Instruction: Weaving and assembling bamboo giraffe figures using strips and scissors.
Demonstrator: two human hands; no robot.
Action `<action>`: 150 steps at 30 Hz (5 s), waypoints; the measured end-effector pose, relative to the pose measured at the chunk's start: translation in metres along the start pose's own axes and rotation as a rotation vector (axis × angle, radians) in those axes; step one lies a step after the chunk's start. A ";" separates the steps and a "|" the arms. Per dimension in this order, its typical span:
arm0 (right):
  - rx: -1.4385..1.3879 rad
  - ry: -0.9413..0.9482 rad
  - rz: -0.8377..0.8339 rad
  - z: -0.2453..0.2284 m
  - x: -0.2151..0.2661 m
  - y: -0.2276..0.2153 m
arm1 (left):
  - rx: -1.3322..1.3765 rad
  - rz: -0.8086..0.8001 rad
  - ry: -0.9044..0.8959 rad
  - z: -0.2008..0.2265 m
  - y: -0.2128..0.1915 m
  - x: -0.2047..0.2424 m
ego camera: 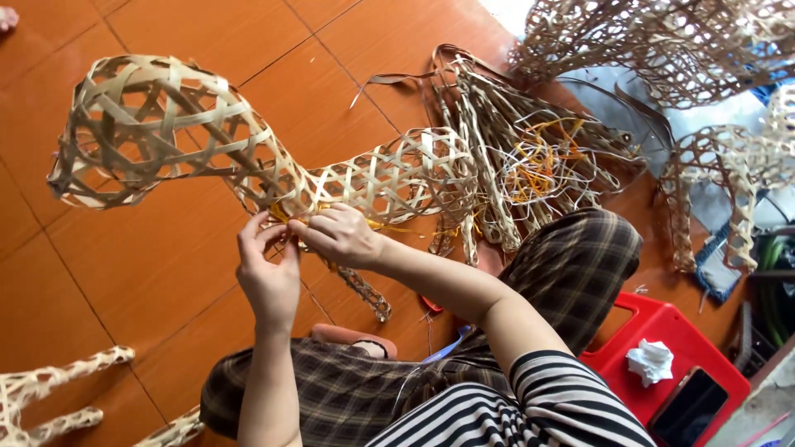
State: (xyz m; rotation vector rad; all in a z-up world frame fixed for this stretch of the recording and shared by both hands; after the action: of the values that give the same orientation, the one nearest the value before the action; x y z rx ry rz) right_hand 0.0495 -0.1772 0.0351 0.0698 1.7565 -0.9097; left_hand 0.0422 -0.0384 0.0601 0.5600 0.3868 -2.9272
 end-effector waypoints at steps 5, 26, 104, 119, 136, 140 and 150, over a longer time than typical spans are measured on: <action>0.012 0.112 -0.072 -0.006 0.004 0.011 | -0.303 0.123 0.227 -0.001 0.006 0.014; -0.803 0.956 -0.272 0.028 0.020 0.052 | -0.693 -0.010 0.427 -0.015 0.012 0.010; -1.715 1.968 -0.592 -0.068 0.261 -0.054 | 0.722 0.130 -0.467 -0.173 -0.047 -0.018; -1.653 1.015 -0.716 -0.051 0.103 0.012 | 0.622 -0.056 -0.471 -0.142 -0.033 -0.015; -1.870 0.995 -0.583 -0.037 0.074 0.083 | 0.670 -0.091 -0.483 -0.126 -0.032 -0.011; -1.857 0.985 -0.620 -0.036 0.053 0.073 | 0.650 -0.136 -0.538 -0.128 -0.027 -0.008; -1.624 0.837 -0.657 -0.028 0.080 0.068 | 0.673 -0.082 -0.499 -0.133 -0.024 -0.016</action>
State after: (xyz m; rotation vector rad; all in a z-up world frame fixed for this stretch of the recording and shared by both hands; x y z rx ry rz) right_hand 0.0271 -0.1434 -0.0657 -1.3966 2.8632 0.4918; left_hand 0.0981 0.0222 -0.0480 -0.1533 -0.6608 -3.0796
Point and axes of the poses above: each hand's wrist, its own x-axis away from the middle knuckle, its own y-axis out of the palm, z = x × y, the point moved 7 cm from there along -x, towards the middle knuckle, and after that the axes turned 11 degrees about x, right-handed, at the moved point
